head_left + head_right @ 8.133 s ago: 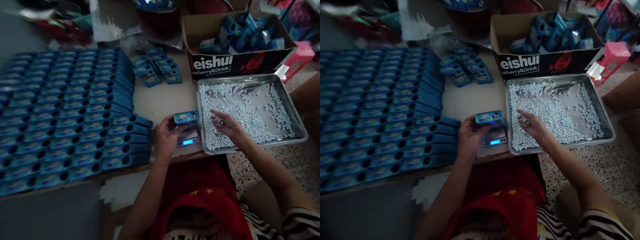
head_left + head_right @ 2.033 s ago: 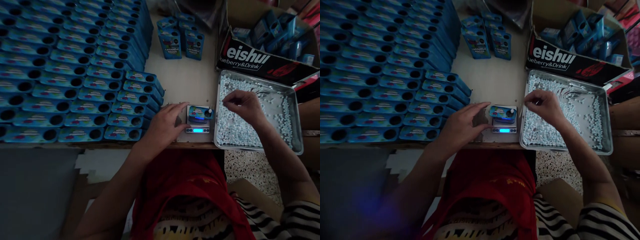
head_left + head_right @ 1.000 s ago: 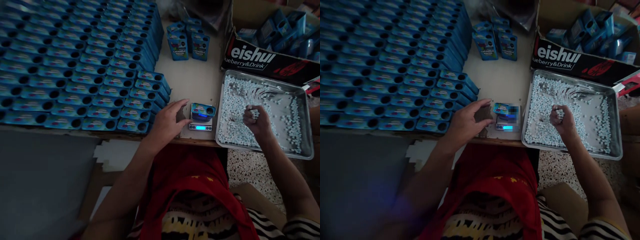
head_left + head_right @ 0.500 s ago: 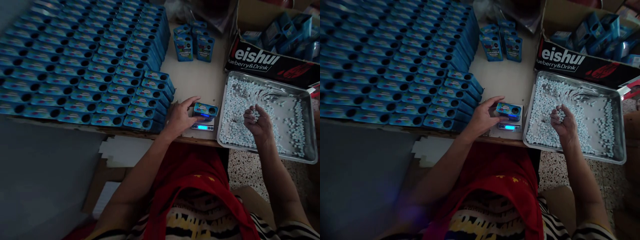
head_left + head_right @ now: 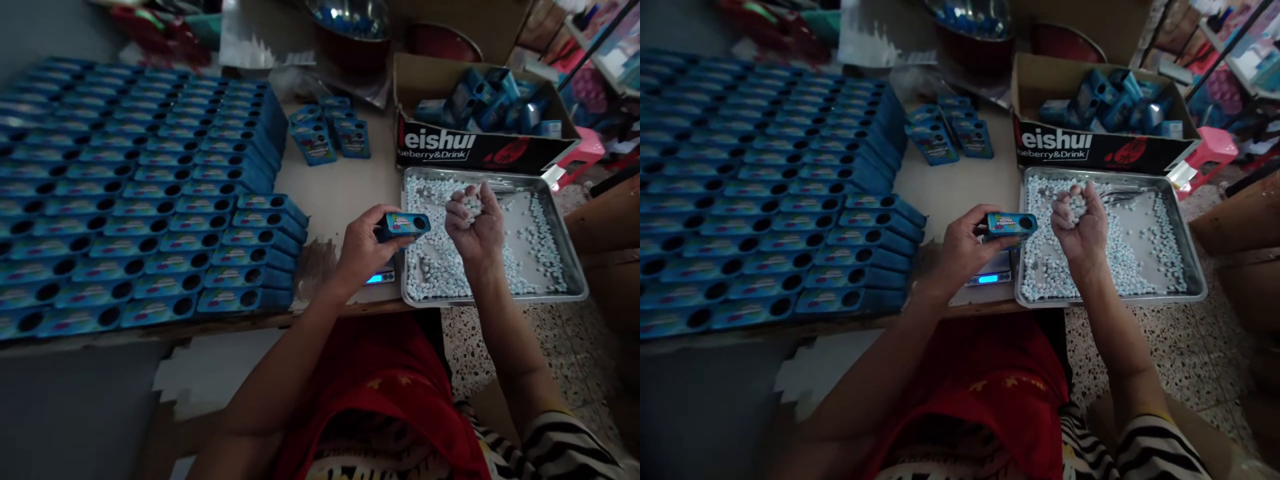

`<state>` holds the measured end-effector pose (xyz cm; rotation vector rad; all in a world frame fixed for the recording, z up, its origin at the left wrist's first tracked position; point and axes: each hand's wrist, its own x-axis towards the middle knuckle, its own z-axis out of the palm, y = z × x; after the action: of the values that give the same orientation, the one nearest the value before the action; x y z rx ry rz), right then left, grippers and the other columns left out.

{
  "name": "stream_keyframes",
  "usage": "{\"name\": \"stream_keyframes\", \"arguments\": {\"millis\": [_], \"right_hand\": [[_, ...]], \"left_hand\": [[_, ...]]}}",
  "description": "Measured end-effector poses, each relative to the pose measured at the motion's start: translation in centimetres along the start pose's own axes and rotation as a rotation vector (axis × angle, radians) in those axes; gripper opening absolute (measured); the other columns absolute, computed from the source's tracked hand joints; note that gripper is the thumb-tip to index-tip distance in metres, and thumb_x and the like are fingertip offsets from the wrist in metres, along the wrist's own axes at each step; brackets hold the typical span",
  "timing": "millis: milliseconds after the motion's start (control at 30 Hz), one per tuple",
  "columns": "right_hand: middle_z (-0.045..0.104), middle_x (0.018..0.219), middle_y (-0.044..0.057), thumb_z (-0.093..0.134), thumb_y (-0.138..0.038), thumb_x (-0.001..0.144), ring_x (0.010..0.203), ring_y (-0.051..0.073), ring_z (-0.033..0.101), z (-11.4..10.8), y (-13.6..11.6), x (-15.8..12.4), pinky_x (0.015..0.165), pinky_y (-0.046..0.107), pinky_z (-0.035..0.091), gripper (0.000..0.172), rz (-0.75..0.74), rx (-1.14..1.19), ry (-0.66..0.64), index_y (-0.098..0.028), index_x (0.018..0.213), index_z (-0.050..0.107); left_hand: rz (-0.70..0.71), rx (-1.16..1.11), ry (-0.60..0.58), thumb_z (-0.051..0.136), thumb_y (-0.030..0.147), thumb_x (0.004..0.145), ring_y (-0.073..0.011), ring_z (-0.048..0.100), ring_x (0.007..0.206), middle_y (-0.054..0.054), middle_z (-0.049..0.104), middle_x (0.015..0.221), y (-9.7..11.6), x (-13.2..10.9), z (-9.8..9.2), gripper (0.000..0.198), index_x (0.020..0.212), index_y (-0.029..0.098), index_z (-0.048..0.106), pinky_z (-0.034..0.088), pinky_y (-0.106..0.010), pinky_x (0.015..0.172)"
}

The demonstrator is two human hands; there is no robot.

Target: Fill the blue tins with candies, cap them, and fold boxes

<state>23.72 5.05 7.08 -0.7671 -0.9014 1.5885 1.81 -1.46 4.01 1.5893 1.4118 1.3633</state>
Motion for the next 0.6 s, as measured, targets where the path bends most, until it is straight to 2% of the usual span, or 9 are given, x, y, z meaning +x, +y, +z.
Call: {"name": "stream_keyframes", "arguments": {"millis": [100, 267, 467, 600], "right_hand": [[0.057, 0.077, 0.000, 0.075, -0.064, 0.090, 0.062, 0.013, 0.047, 1.1, -0.1, 0.3, 0.049, 0.028, 0.039, 0.037, -0.064, 0.007, 0.016, -0.029, 0.086, 0.064], [0.047, 0.069, -0.003, 0.074, -0.068, 0.090, 0.063, 0.013, 0.050, 1.6, 0.5, 0.2, 0.054, 0.029, 0.043, 0.040, -0.119, -0.055, 0.085, -0.029, 0.091, 0.065], [0.045, 0.066, -0.005, 0.071, -0.070, 0.093, 0.059, 0.012, 0.048, 1.0, 0.8, -0.1, 0.052, 0.028, 0.041, 0.042, -0.108, -0.124, 0.196, -0.029, 0.089, 0.061], [0.038, 0.060, -0.007, 0.071, -0.067, 0.094, 0.051, 0.011, 0.037, -0.2, 0.8, 0.3, 0.045, 0.027, 0.035, 0.046, -0.020, -0.023, 0.277, -0.028, 0.081, 0.051]], "left_hand": [[0.002, -0.016, -0.035, 0.094, 0.026, 0.074, -0.0168, 0.072, 0.085, 0.001, 0.079, 0.095, 0.7, 0.2, 2.3, 0.040, 0.109, 0.023, 0.074, 0.059, -0.028, 0.081], [-0.010, -0.036, -0.046, 0.093, 0.025, 0.075, -0.0189, 0.074, 0.089, -0.002, 0.079, 0.099, 0.3, -0.2, 5.3, 0.040, 0.110, 0.023, 0.074, 0.058, -0.031, 0.081], [0.016, -0.016, -0.027, 0.094, 0.022, 0.074, -0.0213, 0.074, 0.094, -0.004, 0.079, 0.105, 0.0, -0.3, 6.4, 0.039, 0.108, 0.023, 0.074, 0.059, -0.036, 0.088], [0.026, -0.007, -0.033, 0.095, 0.021, 0.073, -0.0229, 0.074, 0.097, -0.004, 0.079, 0.106, 0.0, -0.5, 6.6, 0.041, 0.109, 0.024, 0.074, 0.059, -0.038, 0.091]]}}
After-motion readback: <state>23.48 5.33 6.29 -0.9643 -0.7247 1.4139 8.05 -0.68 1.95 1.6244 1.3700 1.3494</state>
